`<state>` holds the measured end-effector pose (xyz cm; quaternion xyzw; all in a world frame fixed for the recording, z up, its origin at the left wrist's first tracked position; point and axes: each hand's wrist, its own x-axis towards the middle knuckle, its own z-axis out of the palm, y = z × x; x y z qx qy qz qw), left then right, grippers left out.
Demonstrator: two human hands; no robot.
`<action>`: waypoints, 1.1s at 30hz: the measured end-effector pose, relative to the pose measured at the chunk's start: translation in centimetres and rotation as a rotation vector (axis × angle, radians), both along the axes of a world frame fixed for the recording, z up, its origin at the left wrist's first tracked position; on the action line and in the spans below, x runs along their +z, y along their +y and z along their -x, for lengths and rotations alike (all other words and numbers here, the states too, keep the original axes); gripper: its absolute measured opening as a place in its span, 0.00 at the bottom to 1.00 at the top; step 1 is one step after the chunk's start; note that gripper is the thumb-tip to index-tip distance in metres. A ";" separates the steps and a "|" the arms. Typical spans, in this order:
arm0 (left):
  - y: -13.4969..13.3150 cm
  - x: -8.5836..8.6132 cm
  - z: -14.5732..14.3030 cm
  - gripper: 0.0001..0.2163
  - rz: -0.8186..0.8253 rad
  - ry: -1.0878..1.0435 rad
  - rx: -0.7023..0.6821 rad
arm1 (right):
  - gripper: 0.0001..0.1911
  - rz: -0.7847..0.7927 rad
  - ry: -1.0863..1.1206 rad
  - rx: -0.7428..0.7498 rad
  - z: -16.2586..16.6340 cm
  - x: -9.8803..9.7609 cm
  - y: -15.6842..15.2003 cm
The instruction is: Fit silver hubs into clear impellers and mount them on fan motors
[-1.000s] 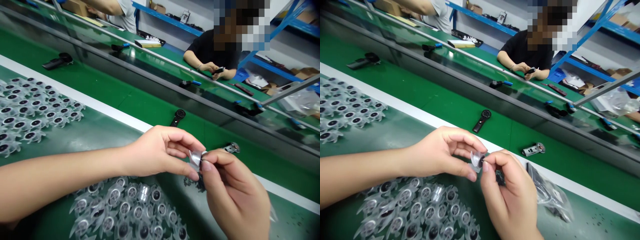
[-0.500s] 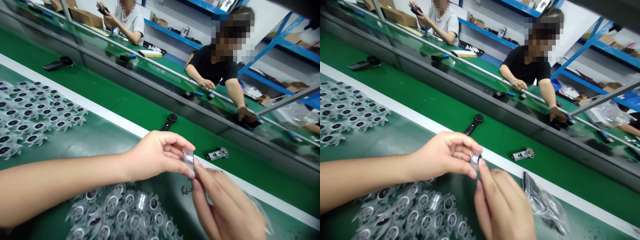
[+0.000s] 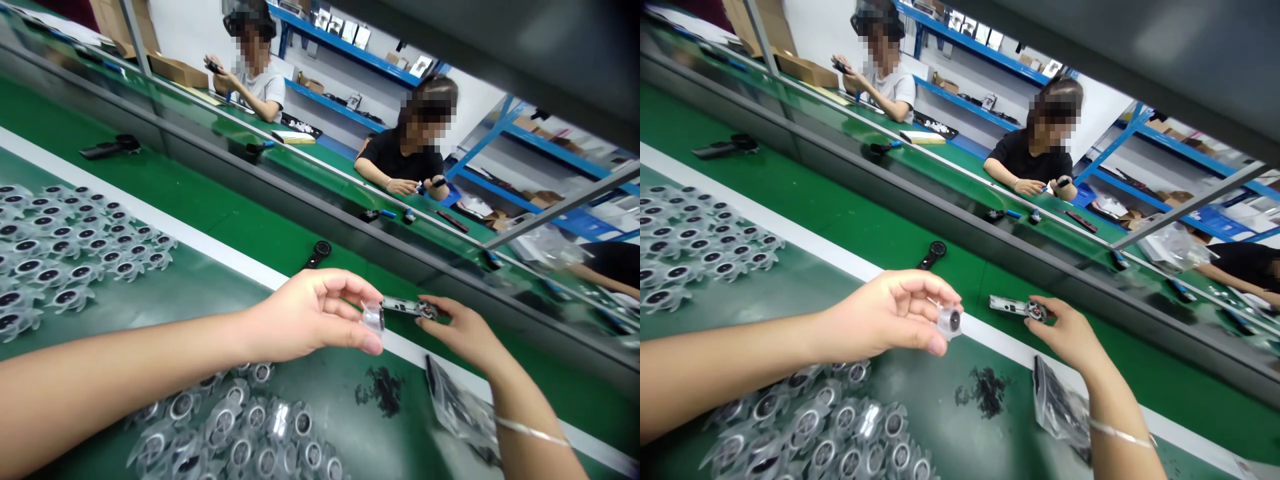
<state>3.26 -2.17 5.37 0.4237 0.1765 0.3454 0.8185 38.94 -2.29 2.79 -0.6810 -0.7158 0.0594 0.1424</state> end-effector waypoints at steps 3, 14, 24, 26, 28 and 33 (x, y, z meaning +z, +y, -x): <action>0.1 0.5 0.5 0.20 -0.056 -0.014 -0.018 | 0.26 -0.137 0.019 -0.002 3.9 3.2 -3.1; -0.3 2.3 1.4 0.21 -0.446 0.233 0.130 | 0.26 -0.312 0.498 0.168 14.0 5.3 -10.0; -0.4 2.2 1.6 0.18 -0.613 0.221 0.167 | 0.27 -0.304 0.638 0.118 14.3 4.2 -10.9; -0.4 2.1 1.6 0.17 -0.620 0.210 0.162 | 0.28 -0.291 0.636 0.120 14.3 4.2 -11.0; -0.4 1.9 1.5 0.17 -0.636 0.193 0.165 | 0.29 -0.290 0.624 0.112 14.3 4.2 -11.0; -0.4 1.9 1.4 0.16 -0.725 0.188 0.217 | 0.27 -0.302 0.586 0.131 14.3 4.1 -11.0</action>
